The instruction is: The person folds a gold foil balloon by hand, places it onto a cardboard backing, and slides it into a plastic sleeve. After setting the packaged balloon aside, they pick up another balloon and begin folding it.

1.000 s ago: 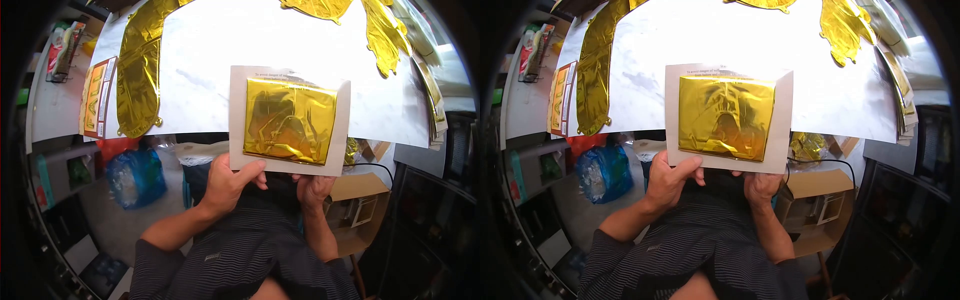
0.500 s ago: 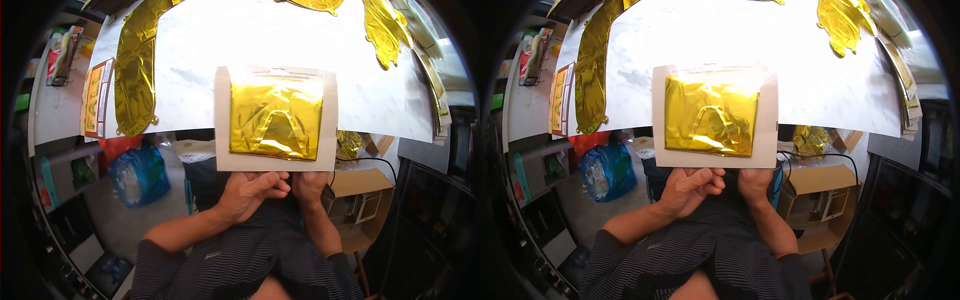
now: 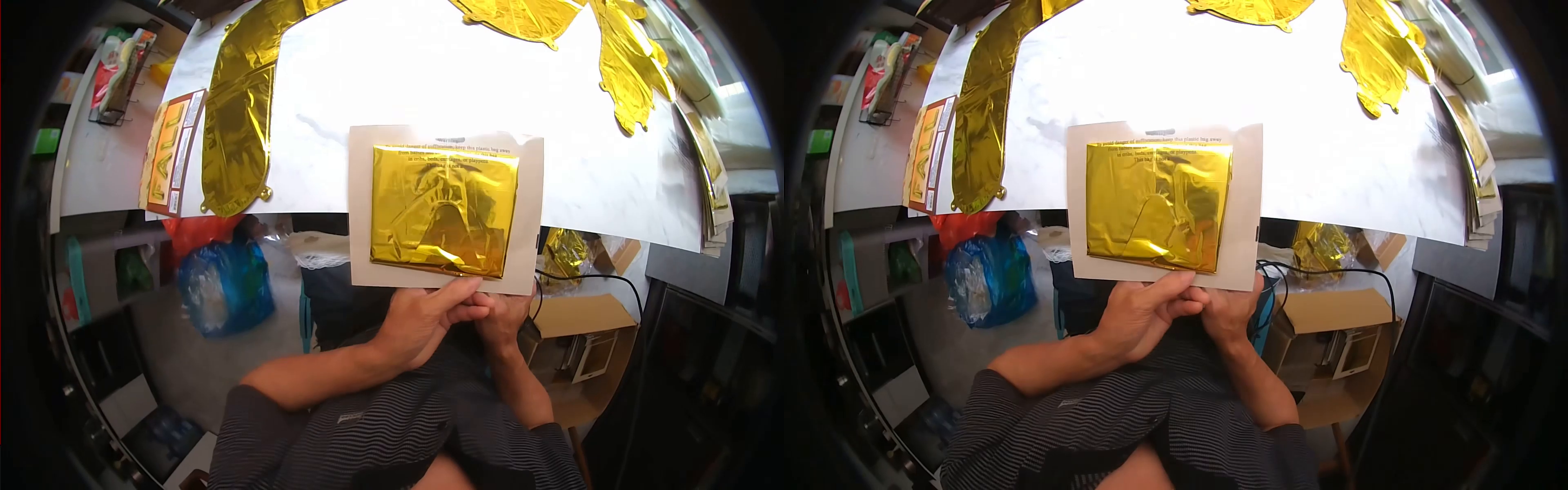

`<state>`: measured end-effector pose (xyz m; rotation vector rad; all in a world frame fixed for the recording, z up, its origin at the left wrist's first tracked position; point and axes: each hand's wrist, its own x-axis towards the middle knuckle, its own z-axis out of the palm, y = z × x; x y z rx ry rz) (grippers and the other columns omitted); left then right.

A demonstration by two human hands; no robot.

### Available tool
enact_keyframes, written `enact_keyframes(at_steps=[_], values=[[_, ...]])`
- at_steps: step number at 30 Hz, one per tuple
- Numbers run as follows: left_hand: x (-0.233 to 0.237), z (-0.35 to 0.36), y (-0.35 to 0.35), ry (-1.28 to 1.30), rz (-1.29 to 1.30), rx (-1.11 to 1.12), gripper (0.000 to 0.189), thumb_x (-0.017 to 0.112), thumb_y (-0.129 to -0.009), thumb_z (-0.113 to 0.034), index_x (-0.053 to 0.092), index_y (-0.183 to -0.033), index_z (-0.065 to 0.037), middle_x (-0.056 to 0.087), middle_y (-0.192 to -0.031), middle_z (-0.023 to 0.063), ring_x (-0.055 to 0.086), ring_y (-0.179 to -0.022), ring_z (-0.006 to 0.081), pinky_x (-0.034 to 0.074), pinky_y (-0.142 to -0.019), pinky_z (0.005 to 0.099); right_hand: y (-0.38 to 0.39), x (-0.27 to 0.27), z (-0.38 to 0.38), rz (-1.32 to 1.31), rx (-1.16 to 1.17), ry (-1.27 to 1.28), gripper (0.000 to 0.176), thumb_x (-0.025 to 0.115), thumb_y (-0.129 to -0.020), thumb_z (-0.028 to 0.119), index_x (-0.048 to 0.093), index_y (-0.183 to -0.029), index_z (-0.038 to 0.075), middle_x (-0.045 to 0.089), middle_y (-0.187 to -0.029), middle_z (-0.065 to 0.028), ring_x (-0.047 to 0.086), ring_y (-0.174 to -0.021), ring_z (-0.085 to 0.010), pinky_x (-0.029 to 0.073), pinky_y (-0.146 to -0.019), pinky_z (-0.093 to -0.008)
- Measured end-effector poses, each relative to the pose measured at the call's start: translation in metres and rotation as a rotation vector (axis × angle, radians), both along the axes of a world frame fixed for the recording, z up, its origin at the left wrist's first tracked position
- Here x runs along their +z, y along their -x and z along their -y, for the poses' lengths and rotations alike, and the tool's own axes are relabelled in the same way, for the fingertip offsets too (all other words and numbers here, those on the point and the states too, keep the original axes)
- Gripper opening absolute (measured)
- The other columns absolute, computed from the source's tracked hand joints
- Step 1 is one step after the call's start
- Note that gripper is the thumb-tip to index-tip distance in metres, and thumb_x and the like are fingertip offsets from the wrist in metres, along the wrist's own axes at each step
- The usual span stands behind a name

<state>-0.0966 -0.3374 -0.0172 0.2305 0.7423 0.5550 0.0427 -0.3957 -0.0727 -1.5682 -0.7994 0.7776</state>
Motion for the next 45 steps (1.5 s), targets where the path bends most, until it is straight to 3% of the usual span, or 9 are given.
enact_keyframes(at_steps=[4,10,12,18,22,32,36,45], values=[[-0.003,0.001,-0.002,0.006,-0.003,0.013,0.021,0.061,-0.106,-0.012,0.069,-0.112,0.007,0.074,-0.101,0.0147,0.073,-0.093,0.0186,0.062,-0.083,0.0281,0.002,0.006,-0.001,-0.164,0.022,-0.038,0.014,0.073,-0.089,0.010,0.071,-0.095,-0.003,0.076,-0.086,-0.0071,0.069,-0.076,-0.0136,0.053,-0.071,-0.0292],[-0.002,0.000,-0.010,0.013,-0.011,0.088,0.019,0.061,-0.105,-0.011,0.069,-0.109,0.006,0.074,-0.098,0.0139,0.073,-0.087,0.0175,0.061,-0.082,0.0275,0.007,0.008,-0.004,-0.284,-0.027,-0.122,0.014,0.069,-0.096,0.008,0.071,-0.096,-0.005,0.075,-0.088,-0.0057,0.067,-0.077,-0.0108,0.052,-0.071,-0.0271],[-0.001,-0.001,-0.012,0.004,-0.030,0.102,0.014,0.065,-0.103,-0.009,0.067,-0.111,0.002,0.070,-0.089,0.0094,0.069,-0.077,0.0161,0.058,-0.070,0.0264,0.005,0.007,-0.001,-0.274,0.005,-0.118,0.014,0.068,-0.097,0.008,0.071,-0.096,-0.005,0.075,-0.088,-0.0054,0.067,-0.078,-0.0108,0.052,-0.072,-0.0266],[0.005,-0.002,-0.019,-0.040,-0.093,0.108,0.012,0.062,-0.103,-0.013,0.065,-0.103,-0.001,0.060,-0.075,0.0054,0.056,-0.065,0.0144,0.044,-0.058,0.0272,-0.003,-0.008,0.013,-0.458,0.121,-0.120,0.014,0.064,-0.097,0.006,0.071,-0.102,-0.005,0.074,-0.092,-0.0053,0.067,-0.085,-0.0112,0.051,-0.077,-0.0258],[0.008,-0.006,-0.018,-0.071,-0.093,0.073,0.013,0.063,-0.103,-0.014,0.065,-0.104,-0.001,0.061,-0.076,0.0058,0.057,-0.064,0.0145,0.045,-0.057,0.0275,0.000,0.005,0.010,-0.643,0.136,-0.230,0.017,0.061,-0.096,0.002,0.070,-0.108,-0.006,0.074,-0.094,-0.0045,0.066,-0.086,-0.0125,0.051,-0.079,-0.0262],[-0.004,-0.006,-0.019,-0.085,-0.069,0.003,0.013,0.063,-0.102,-0.012,0.065,-0.106,0.000,0.064,-0.082,0.0068,0.060,-0.067,0.0150,0.048,-0.061,0.0278,-0.007,-0.002,0.007,-0.557,0.030,-0.115,0.011,0.066,-0.100,0.007,0.072,-0.100,-0.002,0.071,-0.088,-0.0018,0.061,-0.074,-0.0078,0.048,-0.069,-0.0238],[-0.004,-0.002,-0.014,-0.165,-0.105,-0.033,0.011,0.065,-0.101,-0.007,0.066,-0.109,0.001,0.068,-0.087,0.0086,0.065,-0.073,0.0163,0.053,-0.069,0.0290,-0.007,-0.002,0.006,-0.499,-0.003,-0.103,0.010,0.065,-0.101,0.004,0.073,-0.101,-0.002,0.072,-0.091,-0.0021,0.063,-0.079,-0.0078,0.049,-0.072,-0.0241],[-0.011,-0.007,-0.014,-0.187,-0.145,0.076,0.016,0.066,-0.104,-0.013,0.066,-0.112,0.001,0.068,-0.084,0.0074,0.066,-0.070,0.0142,0.056,-0.064,0.0268,0.003,0.014,-0.002,-0.523,-0.010,-0.088,0.014,0.066,-0.101,0.006,0.072,-0.108,-0.005,0.073,-0.104,-0.0061,0.066,-0.094,-0.0114,0.052,-0.084,-0.0262]])
